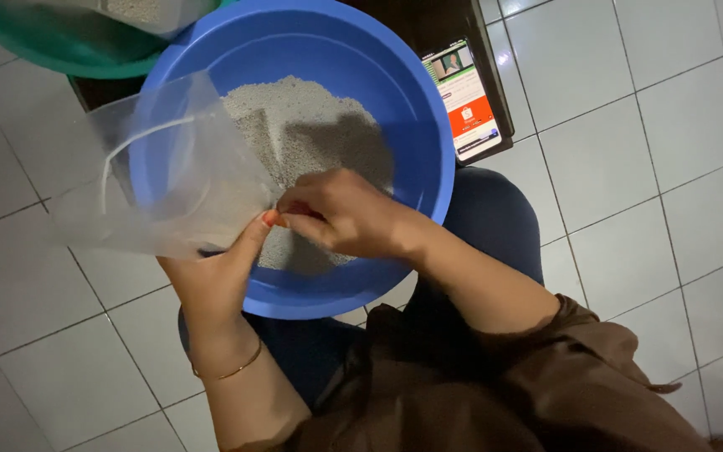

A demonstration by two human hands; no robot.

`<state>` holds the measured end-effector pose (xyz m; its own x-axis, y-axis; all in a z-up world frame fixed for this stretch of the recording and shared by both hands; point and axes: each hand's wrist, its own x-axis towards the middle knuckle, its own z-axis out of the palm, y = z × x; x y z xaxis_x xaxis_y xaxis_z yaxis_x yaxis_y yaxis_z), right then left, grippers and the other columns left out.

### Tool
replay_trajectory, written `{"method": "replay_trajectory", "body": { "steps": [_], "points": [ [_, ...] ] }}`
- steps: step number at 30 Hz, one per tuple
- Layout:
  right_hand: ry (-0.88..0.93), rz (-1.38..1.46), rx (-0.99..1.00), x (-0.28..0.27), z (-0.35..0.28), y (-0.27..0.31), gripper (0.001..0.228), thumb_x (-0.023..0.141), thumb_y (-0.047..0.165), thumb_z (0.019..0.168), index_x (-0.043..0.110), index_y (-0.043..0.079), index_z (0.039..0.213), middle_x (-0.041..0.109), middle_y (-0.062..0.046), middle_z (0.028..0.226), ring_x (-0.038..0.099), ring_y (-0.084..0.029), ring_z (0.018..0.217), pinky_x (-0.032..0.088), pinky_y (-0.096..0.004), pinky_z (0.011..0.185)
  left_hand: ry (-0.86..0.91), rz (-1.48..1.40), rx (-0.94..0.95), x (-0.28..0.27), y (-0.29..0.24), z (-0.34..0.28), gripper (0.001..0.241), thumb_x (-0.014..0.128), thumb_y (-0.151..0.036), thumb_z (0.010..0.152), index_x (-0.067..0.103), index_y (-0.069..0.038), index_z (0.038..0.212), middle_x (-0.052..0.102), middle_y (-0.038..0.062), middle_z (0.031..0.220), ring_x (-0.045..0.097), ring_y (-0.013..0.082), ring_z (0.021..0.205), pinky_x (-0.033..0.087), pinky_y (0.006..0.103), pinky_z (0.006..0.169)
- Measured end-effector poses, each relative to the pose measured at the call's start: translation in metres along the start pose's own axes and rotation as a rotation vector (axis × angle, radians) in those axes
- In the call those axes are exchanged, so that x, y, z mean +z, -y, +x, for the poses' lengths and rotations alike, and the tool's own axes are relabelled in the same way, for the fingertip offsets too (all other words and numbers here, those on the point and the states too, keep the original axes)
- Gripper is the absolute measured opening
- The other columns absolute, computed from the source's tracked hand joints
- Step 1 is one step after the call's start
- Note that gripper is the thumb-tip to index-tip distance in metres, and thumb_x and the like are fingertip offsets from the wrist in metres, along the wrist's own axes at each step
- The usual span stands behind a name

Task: Filling a small plastic container with granular material from a basin using a spoon

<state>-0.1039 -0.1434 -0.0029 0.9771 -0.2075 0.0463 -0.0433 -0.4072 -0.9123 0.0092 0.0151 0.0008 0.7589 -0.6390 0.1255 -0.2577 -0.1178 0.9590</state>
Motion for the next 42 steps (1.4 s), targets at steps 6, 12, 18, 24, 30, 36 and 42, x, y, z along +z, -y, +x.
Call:
{"method": "replay_trajectory", "body": {
  "steps": [6, 12, 18, 24, 30, 36, 42],
  "points": [
    [0.09, -0.006, 0.077, 0.002, -0.004, -0.002, 0.023, 0.063, 0.018, 0.097, 0.073, -0.002, 0.09, 0.067, -0.022, 0.067, 0.063, -0.03, 0.053, 0.047, -0.039, 0.048, -0.015, -0.035, 0.001, -0.004, 0.011, -0.003, 0.077, 0.093, 0.002, 0.078, 0.049, 0.012, 0.141, 0.054, 0.027, 0.132, 0.046, 0.0352, 0.126, 0.038, 0.0648, 0.106],
    [0.176, 0.038, 0.091, -0.01, -0.006, -0.006, 0.033, 0.061, 0.025, 0.099, 0.072, -0.001, 0.083, 0.065, -0.019, 0.059, 0.06, -0.029, 0.046, 0.046, -0.039, 0.046, -0.018, 0.043, 0.002, -0.009, 0.006, -0.002, 0.07, 0.094, -0.003, 0.081, 0.053, 0.014, 0.135, 0.056, 0.031, 0.128, 0.049, 0.042, 0.127, 0.039, 0.0644, 0.106],
    [0.073, 0.167, 0.127, -0.042, -0.009, 0.007, 0.03, 0.062, 0.022, 0.102, 0.075, -0.001, 0.087, 0.069, -0.013, 0.063, 0.066, -0.02, 0.051, 0.052, -0.03, 0.05, -0.134, 0.057, -0.101, 0.0, 0.006, -0.001, 0.088, 0.102, -0.012, 0.071, 0.049, 0.011, 0.137, 0.055, 0.033, 0.129, 0.053, 0.0482, 0.129, 0.037, 0.0636, 0.108],
    [-0.168, 0.344, 0.096, -0.068, -0.02, -0.005, 0.027, 0.065, 0.019, 0.101, 0.074, -0.005, 0.092, 0.067, -0.018, 0.061, 0.069, -0.024, 0.051, 0.061, -0.038, 0.054, -0.119, -0.028, -0.252, 0.002, 0.027, -0.01, 0.099, 0.104, -0.02, 0.068, 0.045, 0.011, 0.141, 0.054, 0.029, 0.135, 0.054, 0.0404, 0.131, 0.036, 0.0612, 0.111],
    [-0.351, 0.475, 0.099, -0.09, -0.034, 0.01, 0.019, 0.062, 0.025, 0.102, 0.069, 0.009, 0.098, 0.068, -0.006, 0.077, 0.065, -0.016, 0.055, 0.054, -0.021, 0.05, 0.025, 0.106, -0.131, 0.003, 0.001, 0.003, 0.067, 0.094, -0.024, 0.075, 0.059, -0.003, 0.128, 0.069, 0.013, 0.122, 0.065, 0.026, 0.117, 0.054, 0.0387, 0.099],
    [-0.658, 0.522, 0.004, -0.106, -0.052, 0.035, 0.02, 0.065, 0.02, 0.102, 0.065, 0.0, 0.097, 0.068, -0.013, 0.092, 0.057, -0.016, 0.057, 0.048, -0.025, 0.055, 0.133, 0.198, -0.149, 0.003, 0.003, 0.006, 0.058, 0.095, -0.034, 0.069, 0.067, -0.009, 0.113, 0.075, 0.005, 0.102, 0.066, 0.0171, 0.094, 0.053, 0.0339, 0.076],
    [-0.683, 0.287, -0.123, -0.123, -0.064, 0.058, 0.028, 0.055, 0.033, 0.115, 0.061, 0.006, 0.108, 0.053, -0.005, 0.075, 0.055, -0.014, 0.059, 0.047, -0.024, 0.056, 0.329, 0.094, -0.239, 0.004, -0.001, 0.007, 0.057, 0.091, -0.031, 0.071, 0.066, -0.009, 0.117, 0.069, 0.004, 0.098, 0.058, 0.0168, 0.089, 0.047, 0.0307, 0.07]
  ]
}}
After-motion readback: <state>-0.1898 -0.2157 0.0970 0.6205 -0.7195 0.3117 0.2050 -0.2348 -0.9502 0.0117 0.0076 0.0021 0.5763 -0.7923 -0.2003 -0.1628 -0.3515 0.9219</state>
